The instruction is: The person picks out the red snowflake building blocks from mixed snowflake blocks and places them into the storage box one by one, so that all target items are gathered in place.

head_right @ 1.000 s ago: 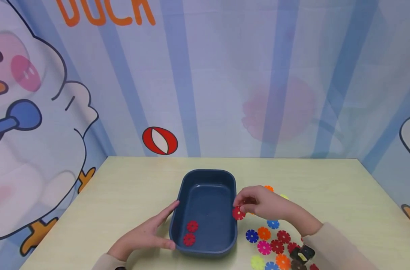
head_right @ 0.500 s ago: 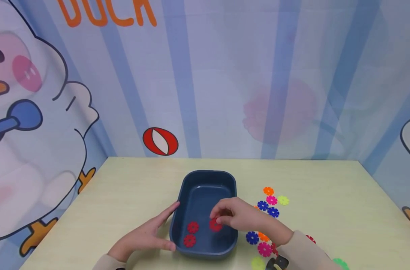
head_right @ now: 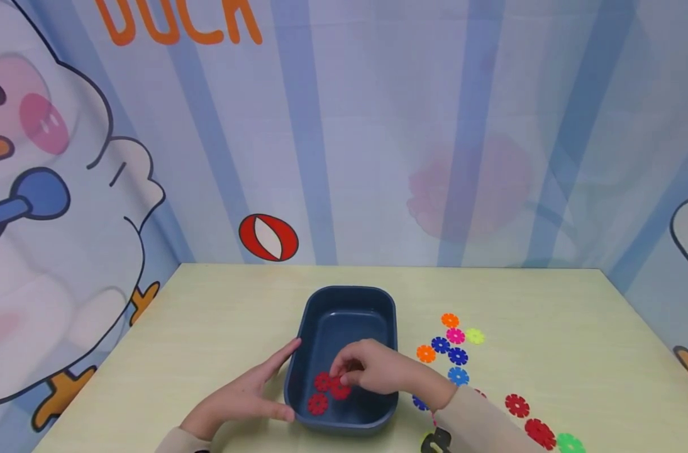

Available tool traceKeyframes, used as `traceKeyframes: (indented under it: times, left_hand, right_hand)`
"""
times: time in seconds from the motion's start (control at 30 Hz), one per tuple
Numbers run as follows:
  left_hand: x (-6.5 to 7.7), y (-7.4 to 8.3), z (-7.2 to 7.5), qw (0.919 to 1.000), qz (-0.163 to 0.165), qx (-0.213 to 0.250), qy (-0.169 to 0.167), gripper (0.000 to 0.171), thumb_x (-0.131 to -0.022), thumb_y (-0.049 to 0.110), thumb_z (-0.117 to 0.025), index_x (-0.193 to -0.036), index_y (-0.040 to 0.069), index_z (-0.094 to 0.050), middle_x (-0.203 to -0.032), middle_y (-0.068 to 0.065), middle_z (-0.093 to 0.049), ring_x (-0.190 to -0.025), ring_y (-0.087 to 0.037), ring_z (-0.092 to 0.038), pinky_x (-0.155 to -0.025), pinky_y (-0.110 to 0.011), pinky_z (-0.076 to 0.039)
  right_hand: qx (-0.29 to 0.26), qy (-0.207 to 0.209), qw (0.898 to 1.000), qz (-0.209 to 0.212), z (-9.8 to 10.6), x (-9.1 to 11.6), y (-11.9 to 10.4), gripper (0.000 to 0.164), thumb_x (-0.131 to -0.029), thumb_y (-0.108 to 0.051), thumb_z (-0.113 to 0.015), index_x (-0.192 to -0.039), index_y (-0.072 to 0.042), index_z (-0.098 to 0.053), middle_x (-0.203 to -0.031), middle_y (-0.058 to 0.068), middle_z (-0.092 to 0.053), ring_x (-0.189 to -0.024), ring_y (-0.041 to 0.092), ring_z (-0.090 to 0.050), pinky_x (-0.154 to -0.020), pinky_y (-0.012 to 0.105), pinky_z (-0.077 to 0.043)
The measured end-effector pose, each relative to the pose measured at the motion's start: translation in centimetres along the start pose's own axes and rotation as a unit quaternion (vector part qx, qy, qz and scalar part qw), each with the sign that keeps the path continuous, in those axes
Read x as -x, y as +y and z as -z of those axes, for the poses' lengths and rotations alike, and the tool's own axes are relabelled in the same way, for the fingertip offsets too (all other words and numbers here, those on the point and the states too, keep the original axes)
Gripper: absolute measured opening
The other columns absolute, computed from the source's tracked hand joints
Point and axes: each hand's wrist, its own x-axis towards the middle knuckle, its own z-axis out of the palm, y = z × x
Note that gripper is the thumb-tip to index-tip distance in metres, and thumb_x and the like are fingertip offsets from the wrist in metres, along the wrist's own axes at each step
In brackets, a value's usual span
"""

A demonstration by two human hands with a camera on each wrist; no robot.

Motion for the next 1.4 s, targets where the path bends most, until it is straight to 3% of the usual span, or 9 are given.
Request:
traceKeyframes:
  times: [0.13, 0.37, 0.6, 1.0, 1.4]
  left_hand:
    - [0.0, 0.0, 0.0, 1.0, 0.006, -0.004, 0.003, 0.109, -0.074, 0.044, -0.082, -0.156, 0.023, -0.013, -0.162, -0.007, -0.014, -0.147, -0.034, -0.016, -0.113, -0.06, -0.022]
    - [-0.1, -0.3, 0.1, 0.9997, -0.025, -0.005, -0.005, 0.11, -0.075, 0.046, -0.081, -0.156, 0.02, -0.012, -0.162, -0.007, -0.011, -0.147, -0.032, -0.015, -0.114, -0.059, -0.021]
    - [-0.1, -0.3, 0.1, 0.9998, -0.019, -0.002, -0.005, 0.109, -0.075, 0.047, -0.08, -0.156, 0.021, -0.012, -0.162, -0.006, -0.012, -0.147, -0.032, -0.015, -0.114, -0.058, -0.022]
    - [-0.1, -0.4, 0.1, 0.9998, -0.019, -0.002, -0.005, 0.108, -0.076, 0.046, -0.08, -0.156, 0.022, -0.012, -0.162, -0.005, -0.012, -0.147, -0.032, -0.015, -0.114, -0.058, -0.022]
    - [-0.1, -0.4, 0.0, 0.9998, -0.017, 0.007, -0.003, 0.109, -0.075, 0.043, -0.081, -0.156, 0.021, -0.013, -0.162, -0.003, -0.01, -0.147, -0.029, -0.013, -0.115, -0.057, -0.02]
  right_hand:
    - [-0.006, -0.017, 1.0, -0.006, -0.2, -0.6, 0.1, 0.01, -0.09, -0.004, -0.065, -0.098, -0.008, -0.07, -0.086, -0.006, -0.064, -0.075, 0.004, -0.055, -0.073, 0.018, -0.052]
    - [0.0, -0.051, 0.999, -0.011, -0.6, -1.6, 0.3, 0.01, -0.088, 0.0, -0.066, -0.094, -0.007, -0.07, -0.083, -0.007, -0.065, -0.073, 0.001, -0.056, -0.073, 0.018, -0.052]
    - [0.004, -0.075, 0.997, -0.018, -0.9, -2.2, 0.7, 0.01, -0.086, 0.003, -0.066, -0.09, -0.006, -0.069, -0.079, -0.006, -0.065, -0.07, 0.001, -0.055, -0.071, 0.017, -0.051]
    - [0.021, -0.099, 0.993, -0.056, -1.2, -2.8, 0.4, 0.016, -0.082, 0.01, -0.064, -0.085, -0.005, -0.068, -0.071, -0.007, -0.06, -0.064, 0.002, -0.051, -0.064, 0.016, -0.046]
    - [0.035, -0.106, 0.992, -0.062, -1.4, -3.2, 0.5, 0.016, -0.08, 0.01, -0.064, -0.082, -0.005, -0.069, -0.068, -0.008, -0.06, -0.061, 0.001, -0.05, -0.059, 0.015, -0.044]
